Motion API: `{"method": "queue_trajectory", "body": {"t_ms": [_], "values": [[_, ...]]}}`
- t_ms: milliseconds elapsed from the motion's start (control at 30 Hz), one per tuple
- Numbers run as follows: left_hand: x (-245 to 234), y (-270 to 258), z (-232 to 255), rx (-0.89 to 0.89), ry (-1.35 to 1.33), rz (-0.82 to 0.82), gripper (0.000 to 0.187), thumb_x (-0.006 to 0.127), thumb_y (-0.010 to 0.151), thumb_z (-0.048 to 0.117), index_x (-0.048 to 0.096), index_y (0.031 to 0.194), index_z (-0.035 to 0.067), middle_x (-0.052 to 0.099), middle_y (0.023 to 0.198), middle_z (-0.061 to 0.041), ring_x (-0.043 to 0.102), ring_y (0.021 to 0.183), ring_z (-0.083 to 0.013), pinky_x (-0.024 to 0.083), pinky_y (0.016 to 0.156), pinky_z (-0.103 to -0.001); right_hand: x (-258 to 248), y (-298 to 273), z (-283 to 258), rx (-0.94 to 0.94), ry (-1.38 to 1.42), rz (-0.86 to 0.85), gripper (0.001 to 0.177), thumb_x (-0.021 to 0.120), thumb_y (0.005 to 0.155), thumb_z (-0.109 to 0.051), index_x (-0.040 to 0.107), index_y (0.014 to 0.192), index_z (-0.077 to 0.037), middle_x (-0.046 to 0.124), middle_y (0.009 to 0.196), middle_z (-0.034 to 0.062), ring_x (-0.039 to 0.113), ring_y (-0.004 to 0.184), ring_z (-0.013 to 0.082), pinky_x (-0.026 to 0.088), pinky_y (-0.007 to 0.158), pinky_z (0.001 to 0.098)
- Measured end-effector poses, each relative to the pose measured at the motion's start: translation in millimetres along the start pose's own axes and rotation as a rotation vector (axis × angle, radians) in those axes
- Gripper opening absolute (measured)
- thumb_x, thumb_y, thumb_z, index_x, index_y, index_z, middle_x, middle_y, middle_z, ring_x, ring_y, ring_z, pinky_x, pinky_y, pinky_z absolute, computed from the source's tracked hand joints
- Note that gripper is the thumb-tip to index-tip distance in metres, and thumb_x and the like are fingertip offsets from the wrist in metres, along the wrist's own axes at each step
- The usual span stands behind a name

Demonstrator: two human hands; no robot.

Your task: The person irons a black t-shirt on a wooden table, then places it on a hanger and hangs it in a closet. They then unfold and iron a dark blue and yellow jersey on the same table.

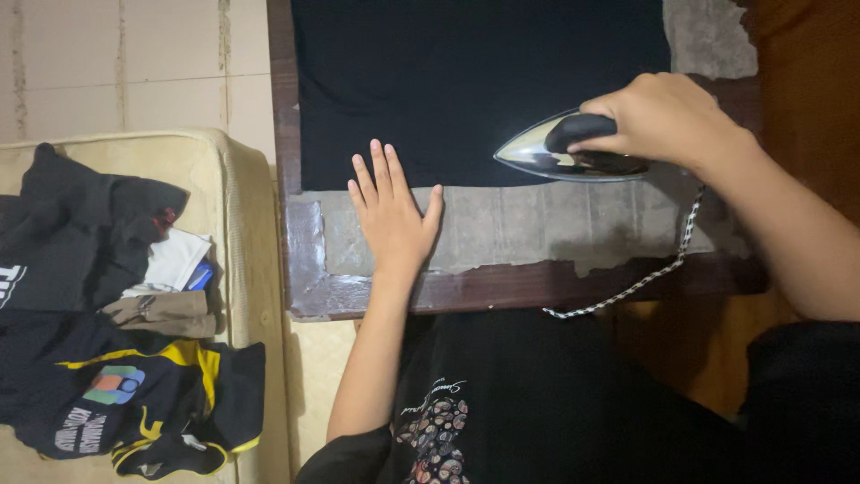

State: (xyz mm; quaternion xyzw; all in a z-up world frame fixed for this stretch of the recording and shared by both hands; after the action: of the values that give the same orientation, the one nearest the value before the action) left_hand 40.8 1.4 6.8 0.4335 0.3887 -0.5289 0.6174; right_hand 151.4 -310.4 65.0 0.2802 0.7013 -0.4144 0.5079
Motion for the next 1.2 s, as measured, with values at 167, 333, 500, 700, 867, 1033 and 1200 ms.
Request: {"method": "queue_trajectory", "body": {"t_ms": [167, 333, 500, 700, 867, 1033, 1200], "values": [[1, 0, -2, 0.005, 0.006, -0.01, 0.086, 0.06, 0.097, 0.049, 0.032, 0.159, -0.004, 0.023, 0.169, -0.021, 0.015, 0.156, -0.0459, 0.016, 0.125, -0.06, 1, -8, 20, 0.182, -0.053, 0.06, 0.041, 0.066, 0.098, -0.061, 0.08, 0.112, -0.024, 0.073, 0.069, 0.0064, 0.067, 0.052, 0.0189, 0.054, 0.052, 0.0337], [1, 1, -1, 0.007, 0.016, -0.013, 0.087, 0.06, 0.097, 0.049, 0.031, 0.159, -0.004, 0.023, 0.169, -0.021, 0.015, 0.157, -0.0457, 0.016, 0.125, -0.06, 16, -26, 28, 0.172, 0.011, 0.028, 0.04, 0.065, 0.097, -0.058, 0.08, 0.114, -0.024, 0.074, 0.074, 0.0064, 0.067, 0.053, 0.0169, 0.055, 0.052, 0.0319], [1, 3, -1, -0.001, 0.02, -0.032, 0.088, 0.06, 0.096, 0.05, 0.031, 0.158, -0.005, 0.023, 0.168, -0.022, 0.015, 0.156, -0.0459, 0.016, 0.124, -0.06, 15, -46, 36, 0.239, -0.025, -0.045, 0.042, 0.07, 0.089, -0.059, 0.08, 0.116, -0.027, 0.078, 0.074, 0.0064, 0.071, 0.055, 0.0188, 0.058, 0.06, 0.0345], [4, 0, -4, 0.009, 0.02, -0.015, 0.087, 0.06, 0.096, 0.049, 0.032, 0.158, -0.005, 0.023, 0.168, -0.022, 0.015, 0.156, -0.0463, 0.016, 0.124, -0.06, 5, -57, 45, 0.381, 0.048, 0.175, 0.041, 0.07, 0.1, -0.056, 0.08, 0.115, -0.019, 0.077, 0.081, 0.0073, 0.07, 0.062, 0.0189, 0.057, 0.062, 0.0364], [3, 2, -1, 0.029, 0.041, 0.0, 0.086, 0.06, 0.098, 0.049, 0.032, 0.158, -0.006, 0.024, 0.168, -0.022, 0.016, 0.155, -0.0475, 0.017, 0.124, -0.061, 21, -68, 49, 0.292, 0.059, -0.009, 0.037, 0.067, 0.096, -0.052, 0.078, 0.119, -0.026, 0.076, 0.076, 0.0054, 0.07, 0.053, 0.017, 0.057, 0.057, 0.0335], [-8, 7, 7, 0.022, 0.072, -0.06, 0.088, 0.062, 0.096, 0.053, 0.035, 0.154, -0.007, 0.025, 0.165, -0.026, 0.019, 0.152, -0.0501, 0.02, 0.121, -0.064, 26, -75, 73, 0.274, 0.036, -0.149, 0.033, 0.067, 0.096, -0.049, 0.078, 0.115, -0.024, 0.077, 0.073, 0.0042, 0.067, 0.055, 0.0169, 0.057, 0.055, 0.0341], [-14, 36, 31, 0.141, -0.028, 0.038, 0.083, 0.066, 0.097, 0.051, 0.04, 0.155, -0.003, 0.028, 0.16, -0.031, 0.024, 0.148, -0.0556, 0.022, 0.118, -0.068, -11, -64, 98, 0.237, 0.161, 0.206, 0.04, 0.073, 0.102, -0.046, 0.076, 0.121, -0.011, 0.076, 0.09, 0.0153, 0.073, 0.07, 0.0238, 0.059, 0.071, 0.0391]]}}
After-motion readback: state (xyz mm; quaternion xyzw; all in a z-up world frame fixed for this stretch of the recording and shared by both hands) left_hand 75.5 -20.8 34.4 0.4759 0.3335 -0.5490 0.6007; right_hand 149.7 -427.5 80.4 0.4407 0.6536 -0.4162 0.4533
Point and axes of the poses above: each hand's wrist, its own y-axis towards the middle knuckle, its own x-axis out of the palm, z = x × y, the point moved 4 cm from there along y, towards the middle knuckle
